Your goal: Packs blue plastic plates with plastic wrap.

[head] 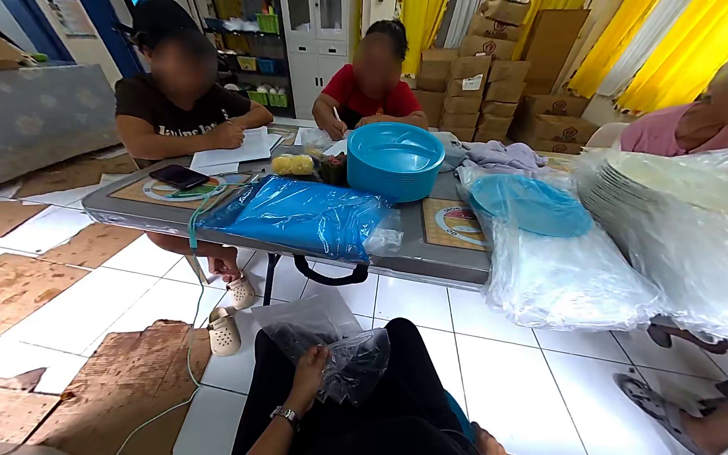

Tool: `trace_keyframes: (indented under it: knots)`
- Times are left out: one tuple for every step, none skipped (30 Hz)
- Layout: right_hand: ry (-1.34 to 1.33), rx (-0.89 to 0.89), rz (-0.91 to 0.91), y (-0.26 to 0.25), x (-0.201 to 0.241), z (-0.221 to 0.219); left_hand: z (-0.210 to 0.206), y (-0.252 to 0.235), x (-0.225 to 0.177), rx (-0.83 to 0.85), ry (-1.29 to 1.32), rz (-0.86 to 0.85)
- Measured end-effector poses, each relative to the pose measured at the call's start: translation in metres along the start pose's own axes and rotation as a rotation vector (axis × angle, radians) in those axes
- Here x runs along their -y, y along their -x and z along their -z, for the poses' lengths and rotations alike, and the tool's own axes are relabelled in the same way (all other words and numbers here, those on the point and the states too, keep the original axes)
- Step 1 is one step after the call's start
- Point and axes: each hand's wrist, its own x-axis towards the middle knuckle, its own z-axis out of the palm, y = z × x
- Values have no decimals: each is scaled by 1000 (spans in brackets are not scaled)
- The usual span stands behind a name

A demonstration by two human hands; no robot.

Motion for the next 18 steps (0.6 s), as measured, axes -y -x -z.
trace_keyframes:
  knots:
    - [-19, 14, 49, 0, 2, 3, -1, 0, -1, -3, -5, 1]
    - [-32, 12, 46, 0, 3, 7, -1, 0, -1, -1, -9, 3]
    - [-27, 11, 6, 2, 6, 14, -1, 0, -1, 3, -11, 6]
    - [-9, 1, -52, 5, 9, 21, -1, 0, -1, 7, -13, 6]
    - [5, -22, -94, 7, 12, 25, -1, 0, -1, 11, -15, 9]
    - [14, -37, -100, 6, 14, 27, -2, 0, -2, 16, -20, 11]
    - [18, -36, -61, 5, 16, 27, -1, 0, -3, 20, -32, 10]
    - [13, -17, -9, 3, 17, 28, -1, 1, -3, 19, -41, 6]
    - [-12, -10, 21, 0, 16, 29, 0, 1, -3, 13, -40, -1]
    - [-47, -30, 2, -5, 13, 28, 0, 1, -2, 4, -29, -8]
    - [-83, -74, -52, -11, 9, 27, 0, 1, -1, -1, -8, -16]
    - [-105, -119, -114, -14, 8, 28, 0, 2, -1, 3, 20, -19]
    - [-110, -150, -154, -15, 9, 29, 0, 4, -3, 26, 42, -16]
    - [-107, -166, -148, -14, 13, 30, 0, 7, -5, 59, 46, -9]
    - [-93, -161, -99, -11, 17, 30, 1, 9, -5, 102, 33, -9]
    - [-73, -139, -32, -10, 19, 31, 3, 10, -3, 161, 16, -12]
    - [-60, -117, 17, -10, 20, 34, 5, 11, -1, 215, -7, -20]
    - [-52, -112, 20, -11, 21, 37, 5, 11, 2, 246, -48, -45]
